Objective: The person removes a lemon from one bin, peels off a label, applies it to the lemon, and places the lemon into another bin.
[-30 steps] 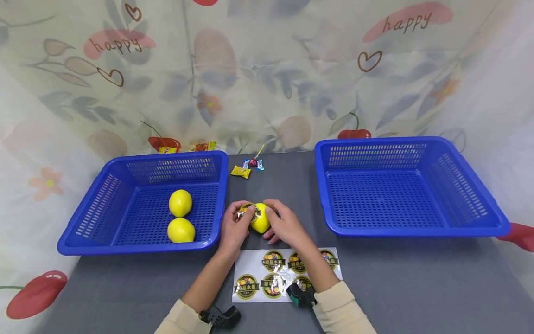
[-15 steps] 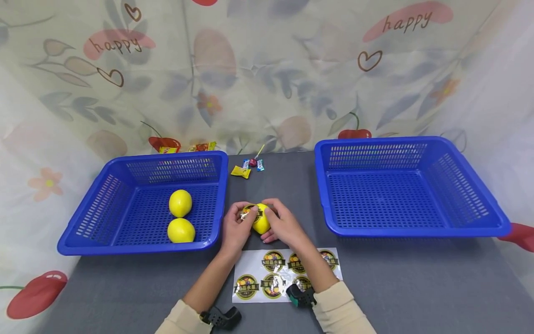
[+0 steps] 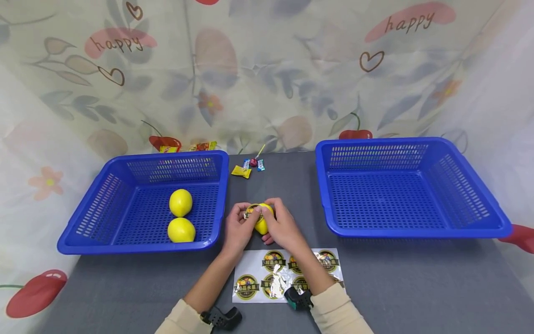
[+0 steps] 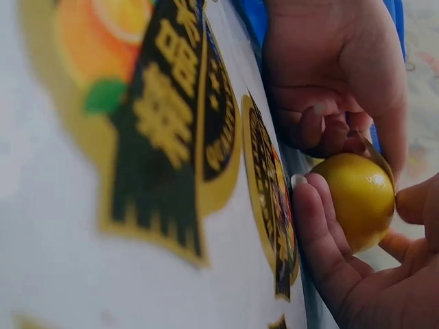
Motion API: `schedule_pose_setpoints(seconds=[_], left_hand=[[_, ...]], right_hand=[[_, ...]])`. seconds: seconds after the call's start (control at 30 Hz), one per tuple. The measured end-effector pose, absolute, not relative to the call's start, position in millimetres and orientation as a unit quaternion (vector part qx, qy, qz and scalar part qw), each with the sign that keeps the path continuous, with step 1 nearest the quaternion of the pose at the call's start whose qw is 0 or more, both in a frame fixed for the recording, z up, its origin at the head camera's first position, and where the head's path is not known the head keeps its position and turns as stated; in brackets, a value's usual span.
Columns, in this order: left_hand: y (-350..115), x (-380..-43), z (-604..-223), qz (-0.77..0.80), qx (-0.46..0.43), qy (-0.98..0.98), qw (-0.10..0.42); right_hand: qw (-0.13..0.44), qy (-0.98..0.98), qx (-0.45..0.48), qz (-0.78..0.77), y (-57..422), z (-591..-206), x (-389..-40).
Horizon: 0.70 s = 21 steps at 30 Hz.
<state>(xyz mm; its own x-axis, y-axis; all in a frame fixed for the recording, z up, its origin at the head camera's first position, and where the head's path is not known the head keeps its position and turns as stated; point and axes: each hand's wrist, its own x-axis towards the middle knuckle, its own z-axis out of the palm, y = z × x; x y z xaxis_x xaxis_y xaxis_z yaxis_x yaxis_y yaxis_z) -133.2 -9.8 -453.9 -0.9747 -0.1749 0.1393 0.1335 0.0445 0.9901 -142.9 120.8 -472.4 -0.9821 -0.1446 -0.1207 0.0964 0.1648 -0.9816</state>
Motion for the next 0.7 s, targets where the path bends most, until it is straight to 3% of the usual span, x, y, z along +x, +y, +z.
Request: schedule_pose_setpoints(seconds=[0.27,0.57,0.7], left_hand=[[-10,-134,-453,-0.693,0.022,-0.714,0.095],[-17,-151,-489,-0.727,0.015,-0.686,0.001],[-21,-151,-492,-0.740,-0.020,-0.673,-0.014]], right_hand=[[0.084,0.762,-0.005,-0.642,119,-474,-143],[0.104,0.733,0.022,-0.672,124,-473,-146],[0.107,0.736,0.025,-0.668,126,-473,-147]])
